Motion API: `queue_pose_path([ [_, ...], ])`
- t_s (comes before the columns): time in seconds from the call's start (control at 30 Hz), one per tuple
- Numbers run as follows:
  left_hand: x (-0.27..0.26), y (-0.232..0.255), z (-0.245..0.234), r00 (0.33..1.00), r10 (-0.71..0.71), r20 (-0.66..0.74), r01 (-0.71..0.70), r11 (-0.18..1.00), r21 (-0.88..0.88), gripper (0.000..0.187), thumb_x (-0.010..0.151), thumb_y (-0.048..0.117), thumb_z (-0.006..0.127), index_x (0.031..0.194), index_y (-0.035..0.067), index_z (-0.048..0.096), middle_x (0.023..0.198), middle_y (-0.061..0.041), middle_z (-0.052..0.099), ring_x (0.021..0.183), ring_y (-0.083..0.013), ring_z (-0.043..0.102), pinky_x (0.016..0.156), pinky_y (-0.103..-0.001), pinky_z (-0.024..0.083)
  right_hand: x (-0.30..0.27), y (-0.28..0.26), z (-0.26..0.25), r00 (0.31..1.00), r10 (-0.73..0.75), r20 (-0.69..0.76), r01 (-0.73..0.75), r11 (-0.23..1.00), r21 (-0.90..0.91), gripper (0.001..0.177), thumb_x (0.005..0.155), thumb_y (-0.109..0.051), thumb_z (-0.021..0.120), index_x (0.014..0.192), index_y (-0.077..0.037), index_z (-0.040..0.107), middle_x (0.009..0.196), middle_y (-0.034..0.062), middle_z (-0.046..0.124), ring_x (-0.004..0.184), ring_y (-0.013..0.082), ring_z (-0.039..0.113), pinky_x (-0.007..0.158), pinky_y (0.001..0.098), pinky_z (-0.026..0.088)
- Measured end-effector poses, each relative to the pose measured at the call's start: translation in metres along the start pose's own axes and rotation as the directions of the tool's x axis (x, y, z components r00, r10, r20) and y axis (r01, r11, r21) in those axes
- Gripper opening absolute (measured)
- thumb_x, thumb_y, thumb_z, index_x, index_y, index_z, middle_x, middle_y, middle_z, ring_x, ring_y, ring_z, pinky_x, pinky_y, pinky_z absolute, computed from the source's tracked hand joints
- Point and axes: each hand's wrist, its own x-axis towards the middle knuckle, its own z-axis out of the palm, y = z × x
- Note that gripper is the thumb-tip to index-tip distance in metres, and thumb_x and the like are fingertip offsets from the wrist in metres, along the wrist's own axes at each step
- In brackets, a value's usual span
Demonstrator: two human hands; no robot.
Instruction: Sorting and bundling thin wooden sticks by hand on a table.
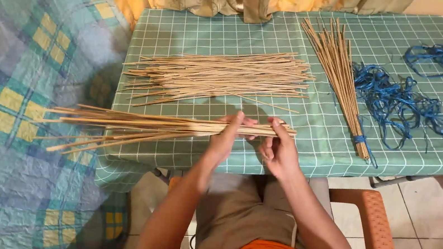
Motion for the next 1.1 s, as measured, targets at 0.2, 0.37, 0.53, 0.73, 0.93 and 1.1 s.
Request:
queue_pose_path([
  [0.2, -0.001, 0.011, 0.003, 0.997, -0.07, 0.037, 0.069, 0.997, 0.034, 0.042, 0.101, 0.038, 0.064, 0.113, -0.001, 0.073, 0.109, -0.029, 0.072, 0.075, -0.0395, 0.075, 0.06, -0.047, 0.067, 0.006, 0.001, -0.007, 0.996, -0.082, -0.025, 0.08, 0.994, -0.079, 0.016, 0.102, -0.028, 0.066, 0.111, -0.015, 0.064, 0.045, 0.0062, 0.046, 0.025, 0.0126, 0.035, 0.029, 0.0218, 0.027],
  [0.37, 0.005, -0.002, -0.005, 0.982, -0.165, 0.088, 0.17, 0.984, -0.057, 0.045, 0.099, 0.031, 0.057, 0.137, 0.007, 0.061, 0.134, -0.019, 0.052, 0.085, -0.0392, 0.075, 0.075, -0.043, 0.066, 0.019, -0.012, -0.021, 0.978, -0.185, 0.094, 0.203, 0.952, -0.231, 0.024, 0.099, -0.027, 0.069, 0.116, -0.011, 0.063, 0.043, 0.013, 0.046, 0.024, 0.0188, 0.042, 0.027, 0.0256, 0.03],
  [0.53, 0.011, 0.006, -0.02, 0.992, -0.126, -0.008, 0.124, 0.984, -0.129, 0.038, 0.099, 0.025, 0.055, 0.127, 0.001, 0.066, 0.114, -0.025, 0.07, 0.098, -0.035, 0.074, 0.082, -0.043, 0.067, 0.039, -0.072, -0.017, 0.92, -0.151, 0.362, 0.23, 0.955, -0.186, 0.087, 0.077, -0.057, 0.085, 0.143, -0.008, 0.055, 0.066, 0.0183, 0.063, 0.043, 0.0208, 0.062, 0.033, 0.029, 0.046],
  [0.73, 0.02, 0.013, -0.03, 0.996, -0.063, -0.068, 0.052, 0.986, -0.157, 0.036, 0.098, 0.015, 0.053, 0.127, -0.002, 0.065, 0.101, -0.029, 0.073, 0.085, -0.0381, 0.076, 0.073, -0.044, 0.068, 0.087, -0.065, -0.063, 0.745, -0.592, 0.308, 0.463, 0.125, -0.878, 0.023, 0.093, -0.016, 0.087, 0.116, -0.018, 0.081, 0.094, 0.0089, 0.069, 0.076, 0.0236, 0.07, 0.063, 0.0292, 0.052],
  [0.93, 0.012, 0.019, -0.024, 0.996, -0.084, -0.013, 0.08, 0.98, -0.182, 0.041, 0.094, 0.011, 0.056, 0.132, 0.0, 0.063, 0.099, -0.029, 0.074, 0.082, -0.0361, 0.077, 0.068, -0.047, 0.069, 0.085, -0.034, -0.08, 0.804, -0.489, 0.338, 0.088, -0.464, -0.882, 0.015, 0.092, -0.045, 0.076, 0.107, -0.045, 0.08, 0.138, 0.0027, 0.059, 0.129, 0.0418, 0.045, 0.103, 0.0628, 0.036],
  [1.1, 0.013, 0.016, -0.025, 0.996, -0.089, 0.004, 0.089, 0.986, -0.14, 0.042, 0.093, 0.008, 0.054, 0.133, -0.001, 0.062, 0.097, -0.03, 0.073, 0.08, -0.0361, 0.077, 0.065, -0.048, 0.069, 0.09, -0.041, -0.098, 0.671, -0.559, 0.488, 0.382, -0.304, -0.873, 0.008, 0.095, -0.019, 0.08, 0.091, -0.026, 0.081, 0.085, -0.0025, 0.071, 0.085, 0.0279, 0.069, 0.084, 0.0411, 0.053],
])
